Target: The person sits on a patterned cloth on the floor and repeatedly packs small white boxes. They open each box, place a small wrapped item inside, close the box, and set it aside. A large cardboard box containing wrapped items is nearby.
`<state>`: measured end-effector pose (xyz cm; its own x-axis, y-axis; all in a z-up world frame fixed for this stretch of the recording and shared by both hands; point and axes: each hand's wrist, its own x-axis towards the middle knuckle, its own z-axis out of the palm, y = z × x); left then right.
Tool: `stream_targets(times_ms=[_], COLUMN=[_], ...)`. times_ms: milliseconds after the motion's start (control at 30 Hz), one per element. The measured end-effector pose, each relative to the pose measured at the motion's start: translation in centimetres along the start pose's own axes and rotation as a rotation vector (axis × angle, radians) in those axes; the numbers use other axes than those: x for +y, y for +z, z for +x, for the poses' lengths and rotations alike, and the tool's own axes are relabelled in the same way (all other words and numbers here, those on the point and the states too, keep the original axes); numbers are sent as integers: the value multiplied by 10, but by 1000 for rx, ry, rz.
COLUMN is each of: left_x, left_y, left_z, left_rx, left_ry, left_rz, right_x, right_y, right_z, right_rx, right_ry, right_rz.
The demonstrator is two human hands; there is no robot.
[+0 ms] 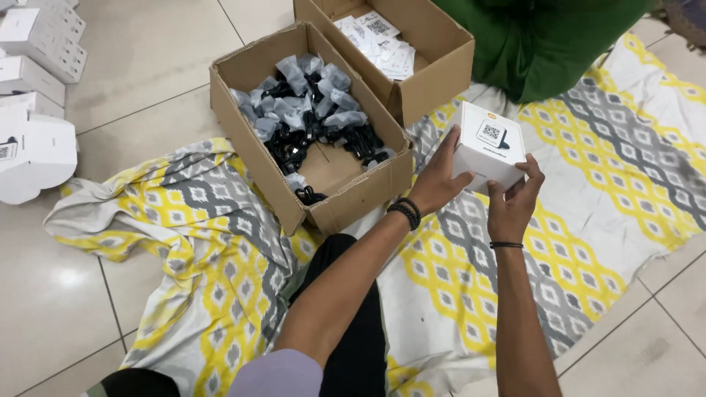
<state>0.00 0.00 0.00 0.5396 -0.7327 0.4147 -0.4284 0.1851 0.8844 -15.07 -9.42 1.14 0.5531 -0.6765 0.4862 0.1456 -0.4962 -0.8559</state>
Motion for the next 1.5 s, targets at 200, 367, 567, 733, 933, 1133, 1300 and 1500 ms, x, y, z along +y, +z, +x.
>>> stream_targets(times_ms=[200, 367, 567, 733, 933, 1133, 1300, 1500], left_x=[-28, -61, -77, -45, -41, -9, 5, 25], left_y=[21, -7, -106, -193, -257, -329, -376, -398], left_z=[53, 35, -29, -82, -178, -300, -406, -489], left_rx=[-13, -261, -190, -131, 79, 224, 390, 593], left_ry=[4, -237, -124, -275, -271, -500, -680, -755], left_rz=[-34, 628, 1067, 977, 1045, 1082, 1052, 1046], right_x=[22, 126, 122, 22, -71, -113, -137, -161], right_y=[14, 25, 107, 203, 296, 365, 415, 452], right_z=[36, 29, -14, -56, -120, -186, -245, -309], right_rx=[151, -31, -206, -196, -322, -606, -843, -1119], right_ry=[-47, -16, -9, -191, -363, -428, -453, -425], right_rz=[-146, -715, -587, -417, -186, -14, 78, 85])
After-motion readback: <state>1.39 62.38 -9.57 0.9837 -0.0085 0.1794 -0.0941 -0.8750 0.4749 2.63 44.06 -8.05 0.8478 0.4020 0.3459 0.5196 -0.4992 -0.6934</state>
